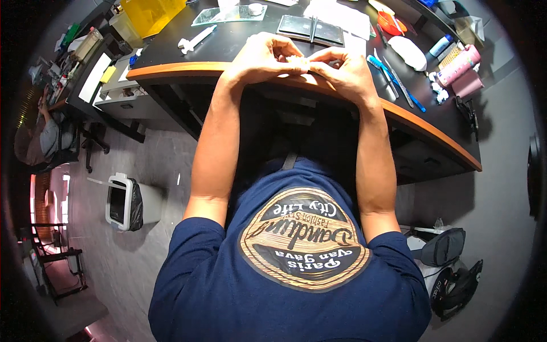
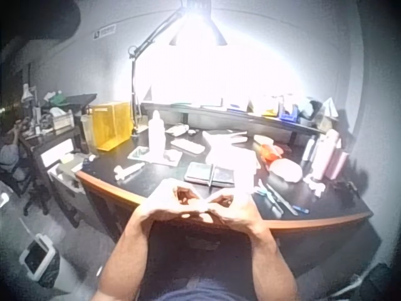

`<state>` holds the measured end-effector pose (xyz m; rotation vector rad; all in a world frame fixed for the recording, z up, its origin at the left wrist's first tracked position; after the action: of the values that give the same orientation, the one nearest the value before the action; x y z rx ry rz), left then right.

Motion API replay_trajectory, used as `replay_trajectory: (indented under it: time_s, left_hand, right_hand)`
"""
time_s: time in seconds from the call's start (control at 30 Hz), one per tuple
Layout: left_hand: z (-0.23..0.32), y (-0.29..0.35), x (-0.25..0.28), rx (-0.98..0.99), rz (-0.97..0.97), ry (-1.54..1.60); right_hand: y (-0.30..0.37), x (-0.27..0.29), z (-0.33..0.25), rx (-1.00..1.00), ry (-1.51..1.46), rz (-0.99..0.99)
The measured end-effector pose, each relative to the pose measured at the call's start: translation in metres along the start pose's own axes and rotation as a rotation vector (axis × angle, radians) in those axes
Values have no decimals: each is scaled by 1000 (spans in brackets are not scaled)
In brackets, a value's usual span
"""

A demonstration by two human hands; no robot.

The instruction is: Inspecting and marking a dental model or prosthetic crown on a laboratory bench.

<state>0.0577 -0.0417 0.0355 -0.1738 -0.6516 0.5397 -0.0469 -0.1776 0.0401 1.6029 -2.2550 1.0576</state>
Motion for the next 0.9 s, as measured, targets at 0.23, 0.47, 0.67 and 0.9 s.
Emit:
replay_trajectory:
  time_s: [0.23, 0.47, 0.67, 0.9]
  left_hand:
    - [-2, 0, -1, 36, 2, 45]
    - [0, -1, 0, 17, -3, -2]
    - [-5, -2, -2, 0, -21, 47]
    - [-6, -4, -2, -34, -18, -10]
  right_hand:
    - [1, 0, -3, 3, 12, -2]
    - [0, 1, -5, 40, 28, 10]
    - [1, 2, -3, 14, 83, 19]
    - [0, 1, 3, -50, 43, -9]
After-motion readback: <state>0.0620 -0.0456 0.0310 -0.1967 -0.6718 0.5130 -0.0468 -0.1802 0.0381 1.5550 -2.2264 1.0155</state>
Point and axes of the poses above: each hand's wrist, its own y-axis away from the middle knuckle, its own x-axis out of the back of the hand, z = x × y, the point moved 9 cm from there along -y, towards the middle knuckle, and after that the axes turned 2 degrees about x, right-handed, at the moved point
